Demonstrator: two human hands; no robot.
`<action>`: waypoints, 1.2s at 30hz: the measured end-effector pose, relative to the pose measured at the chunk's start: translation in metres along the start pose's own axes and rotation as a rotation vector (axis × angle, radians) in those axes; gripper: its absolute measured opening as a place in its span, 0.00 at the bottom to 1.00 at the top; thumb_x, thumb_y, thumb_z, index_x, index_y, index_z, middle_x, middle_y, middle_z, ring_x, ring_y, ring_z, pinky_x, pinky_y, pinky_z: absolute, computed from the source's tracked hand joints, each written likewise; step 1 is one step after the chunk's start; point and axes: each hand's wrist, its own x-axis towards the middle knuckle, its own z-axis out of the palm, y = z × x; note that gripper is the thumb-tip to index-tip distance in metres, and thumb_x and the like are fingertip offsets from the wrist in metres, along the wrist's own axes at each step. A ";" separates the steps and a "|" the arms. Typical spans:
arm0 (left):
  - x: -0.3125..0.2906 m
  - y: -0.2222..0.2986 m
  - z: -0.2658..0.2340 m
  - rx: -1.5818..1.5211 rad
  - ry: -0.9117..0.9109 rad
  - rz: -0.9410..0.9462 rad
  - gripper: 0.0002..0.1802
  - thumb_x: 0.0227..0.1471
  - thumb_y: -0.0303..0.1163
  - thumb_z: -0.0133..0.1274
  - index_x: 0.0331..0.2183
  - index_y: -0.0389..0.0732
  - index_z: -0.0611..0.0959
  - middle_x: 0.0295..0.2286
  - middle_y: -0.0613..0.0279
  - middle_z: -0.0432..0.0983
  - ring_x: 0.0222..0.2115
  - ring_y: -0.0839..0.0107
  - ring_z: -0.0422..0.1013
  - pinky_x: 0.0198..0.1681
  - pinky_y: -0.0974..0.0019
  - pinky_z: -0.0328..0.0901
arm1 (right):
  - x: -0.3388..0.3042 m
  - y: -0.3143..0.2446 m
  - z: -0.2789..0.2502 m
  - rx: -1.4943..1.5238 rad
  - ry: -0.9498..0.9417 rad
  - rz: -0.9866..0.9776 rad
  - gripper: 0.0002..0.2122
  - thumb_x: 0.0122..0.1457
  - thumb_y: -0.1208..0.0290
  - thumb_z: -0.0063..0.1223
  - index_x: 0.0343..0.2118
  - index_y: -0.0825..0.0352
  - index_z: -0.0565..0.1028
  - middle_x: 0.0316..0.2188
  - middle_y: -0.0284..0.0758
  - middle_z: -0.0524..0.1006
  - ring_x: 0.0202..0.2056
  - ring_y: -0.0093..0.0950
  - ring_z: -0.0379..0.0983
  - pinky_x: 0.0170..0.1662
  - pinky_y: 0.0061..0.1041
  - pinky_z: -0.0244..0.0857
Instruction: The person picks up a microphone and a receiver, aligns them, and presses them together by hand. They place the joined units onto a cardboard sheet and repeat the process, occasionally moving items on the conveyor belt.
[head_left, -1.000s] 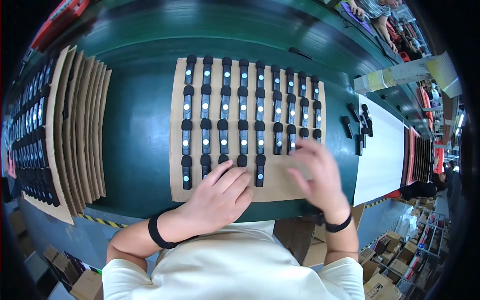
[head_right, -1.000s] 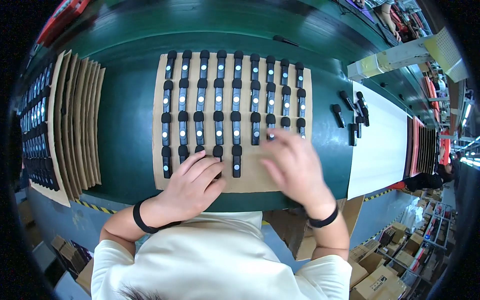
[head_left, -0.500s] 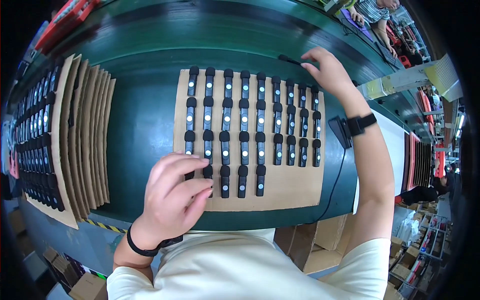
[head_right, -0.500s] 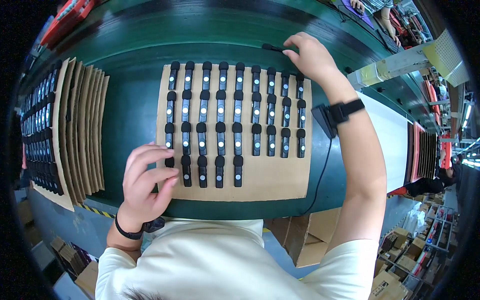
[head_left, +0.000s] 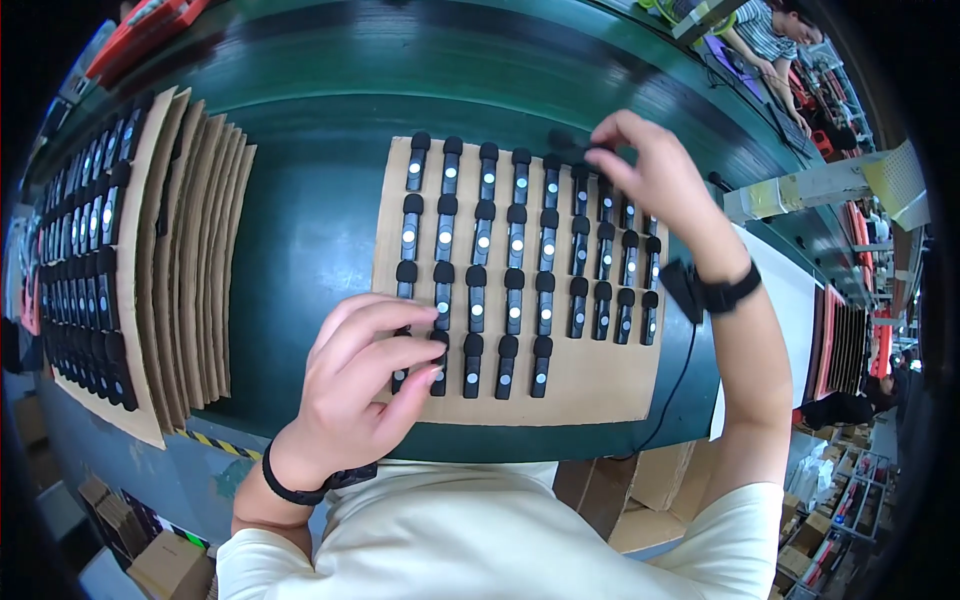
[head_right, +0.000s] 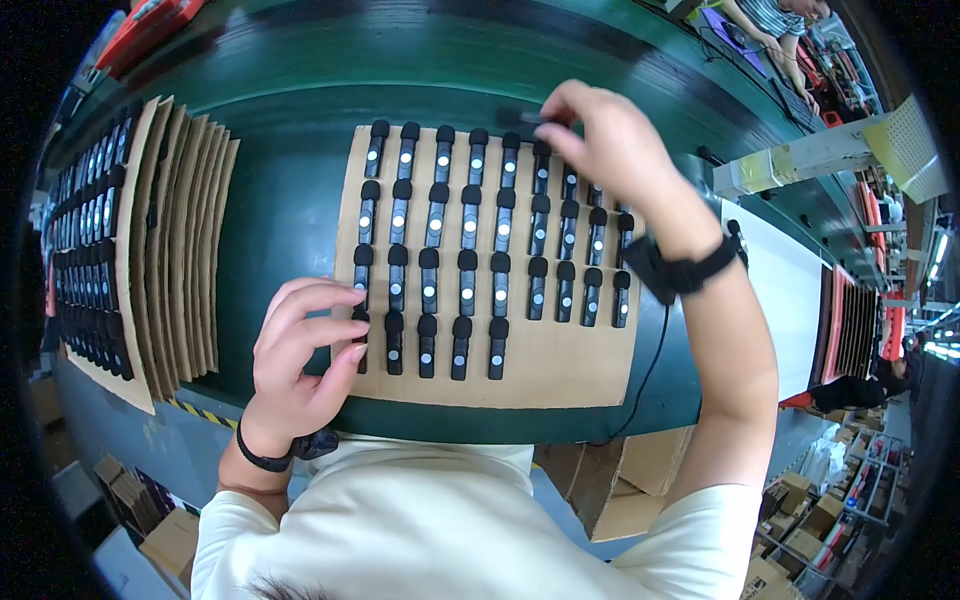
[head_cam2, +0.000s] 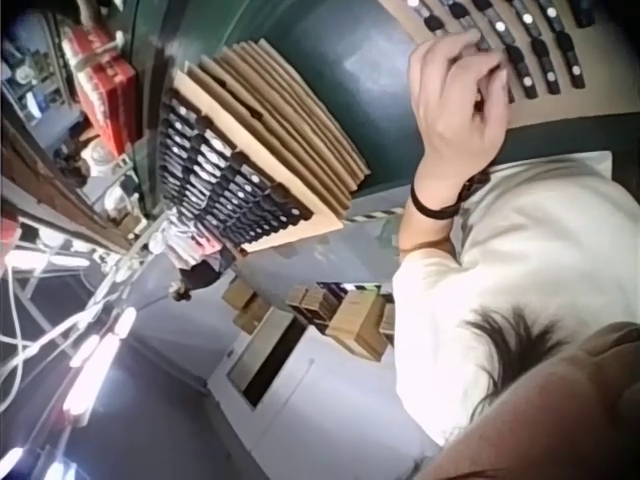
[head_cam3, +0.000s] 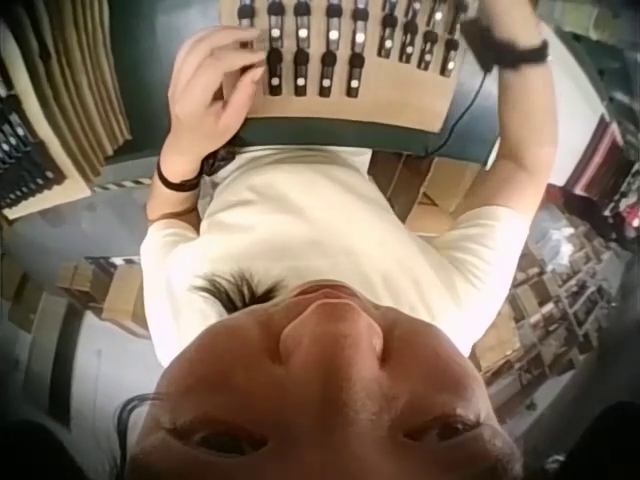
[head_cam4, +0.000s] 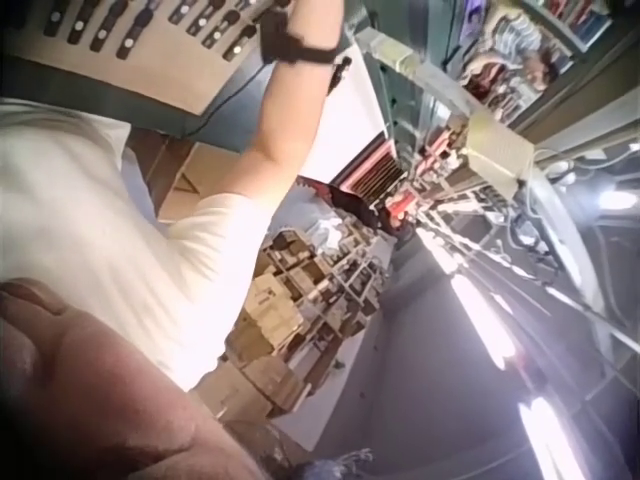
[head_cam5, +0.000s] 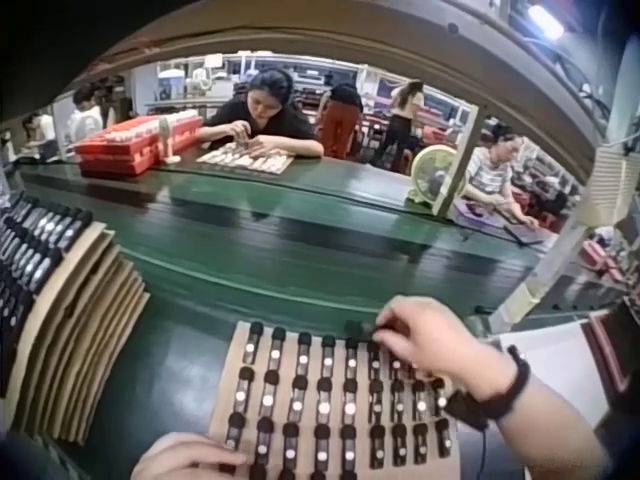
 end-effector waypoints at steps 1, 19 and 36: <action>0.004 0.002 0.002 0.003 0.003 -0.006 0.14 0.39 0.20 0.60 0.34 0.37 0.80 0.41 0.50 0.76 0.42 0.54 0.72 0.49 0.51 0.65 | -0.014 -0.021 -0.002 0.051 0.016 -0.098 0.10 0.51 0.74 0.61 0.35 0.69 0.74 0.31 0.39 0.77 0.35 0.38 0.74 0.42 0.29 0.68; 0.002 0.009 0.022 -0.180 -0.110 0.049 0.16 0.42 0.26 0.65 0.37 0.36 0.82 0.33 0.57 0.81 0.34 0.61 0.77 0.54 0.50 0.63 | -0.139 -0.137 0.056 0.736 0.218 -0.070 0.13 0.49 0.79 0.64 0.38 0.69 0.75 0.34 0.40 0.77 0.34 0.35 0.72 0.39 0.30 0.66; 0.003 0.012 0.026 -0.203 -0.105 0.038 0.17 0.41 0.22 0.63 0.38 0.36 0.81 0.32 0.57 0.80 0.34 0.62 0.77 0.55 0.48 0.62 | -0.138 -0.143 0.052 0.558 0.315 -0.173 0.20 0.43 0.82 0.66 0.41 0.68 0.74 0.32 0.37 0.77 0.32 0.34 0.73 0.36 0.30 0.65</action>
